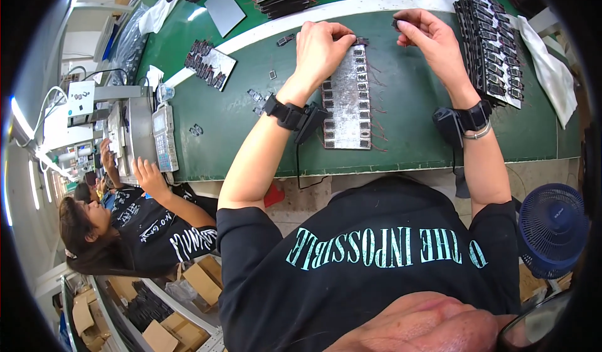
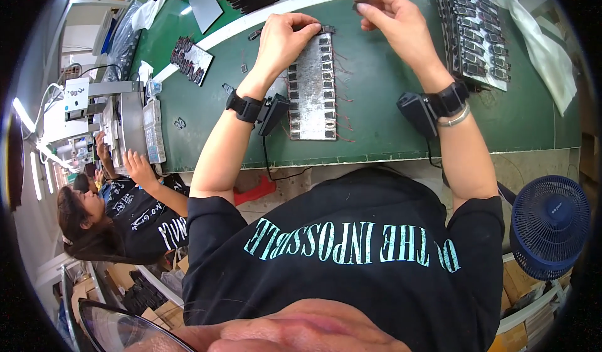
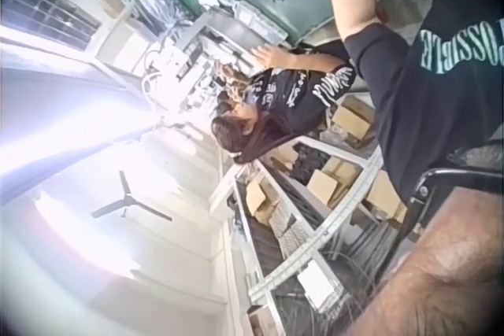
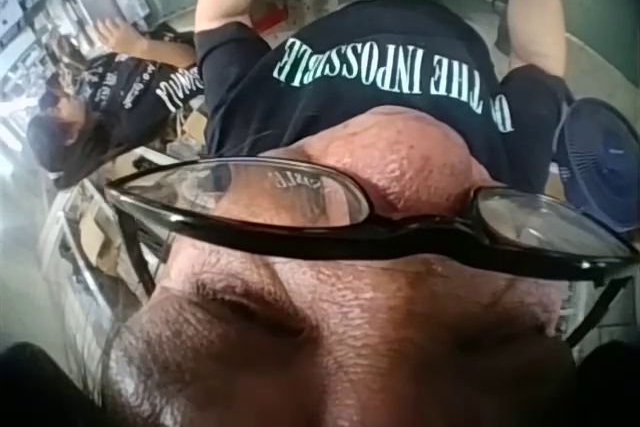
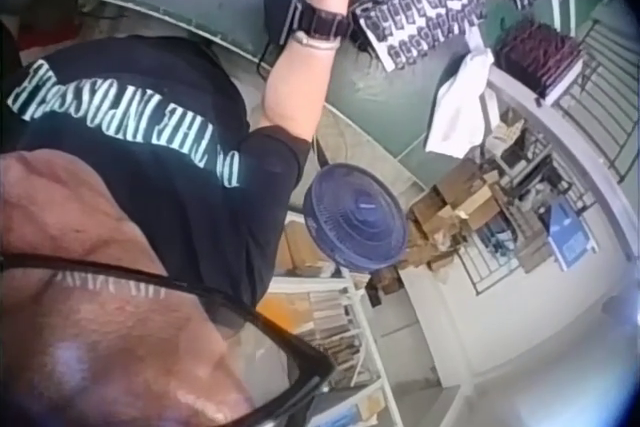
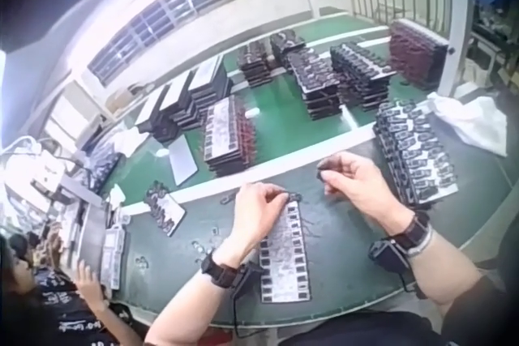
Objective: The person picks up a speaker and a frame by hand, aligns them, and presses them together. They then place the assembled unit onto a tray and repeat the process for additional speakers.
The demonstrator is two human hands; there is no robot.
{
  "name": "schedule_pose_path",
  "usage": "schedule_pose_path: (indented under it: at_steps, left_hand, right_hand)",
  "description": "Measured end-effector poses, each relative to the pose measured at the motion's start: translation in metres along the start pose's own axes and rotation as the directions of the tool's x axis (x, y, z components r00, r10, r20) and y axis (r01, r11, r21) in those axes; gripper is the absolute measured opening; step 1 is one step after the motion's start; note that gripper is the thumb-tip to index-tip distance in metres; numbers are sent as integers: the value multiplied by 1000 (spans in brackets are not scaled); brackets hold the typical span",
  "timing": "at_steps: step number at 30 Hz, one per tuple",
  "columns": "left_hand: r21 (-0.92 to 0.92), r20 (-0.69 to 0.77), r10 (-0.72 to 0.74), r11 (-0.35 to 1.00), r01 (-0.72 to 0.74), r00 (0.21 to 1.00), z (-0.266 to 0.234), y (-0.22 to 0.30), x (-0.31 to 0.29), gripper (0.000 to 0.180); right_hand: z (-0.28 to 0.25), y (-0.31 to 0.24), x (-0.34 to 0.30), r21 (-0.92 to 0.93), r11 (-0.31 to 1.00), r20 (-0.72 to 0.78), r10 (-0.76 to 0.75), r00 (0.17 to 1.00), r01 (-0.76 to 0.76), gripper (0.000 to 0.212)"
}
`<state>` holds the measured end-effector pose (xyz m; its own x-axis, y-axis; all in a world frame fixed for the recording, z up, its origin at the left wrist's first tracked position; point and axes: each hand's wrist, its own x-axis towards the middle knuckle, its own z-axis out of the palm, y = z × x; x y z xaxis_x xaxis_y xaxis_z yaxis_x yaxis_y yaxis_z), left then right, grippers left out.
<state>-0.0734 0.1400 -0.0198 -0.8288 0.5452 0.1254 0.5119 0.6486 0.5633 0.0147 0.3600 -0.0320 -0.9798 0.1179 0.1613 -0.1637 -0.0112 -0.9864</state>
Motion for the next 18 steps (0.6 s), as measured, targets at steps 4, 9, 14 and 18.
schedule_pose_path:
  at_steps: [4, 9, 14, 18]
  left_hand:
    - [309, -228, 329, 917, -252, 916, 2, -7, -8, 21]
    - [411, -357, 421, 872, -264, 834, -4, -9, -17, 16]
    - [472, -262, 158, 882, -17, 952, -71, -58, -38, 18]
    - [557, -177, -118, 807, 199, 977, -101, -70, -48, 21]
  right_hand:
    - [4, 3, 5, 38, 998, 61, 42, 997, -44, 25]
    - [2, -1, -6, 83, 984, 80, 151, 985, -158, 26]
    - [10, -9, -7, 135, 963, 130, 217, 968, -234, 25]
    - [14, -8, -6, 231, 937, 158, 229, 961, -261, 23]
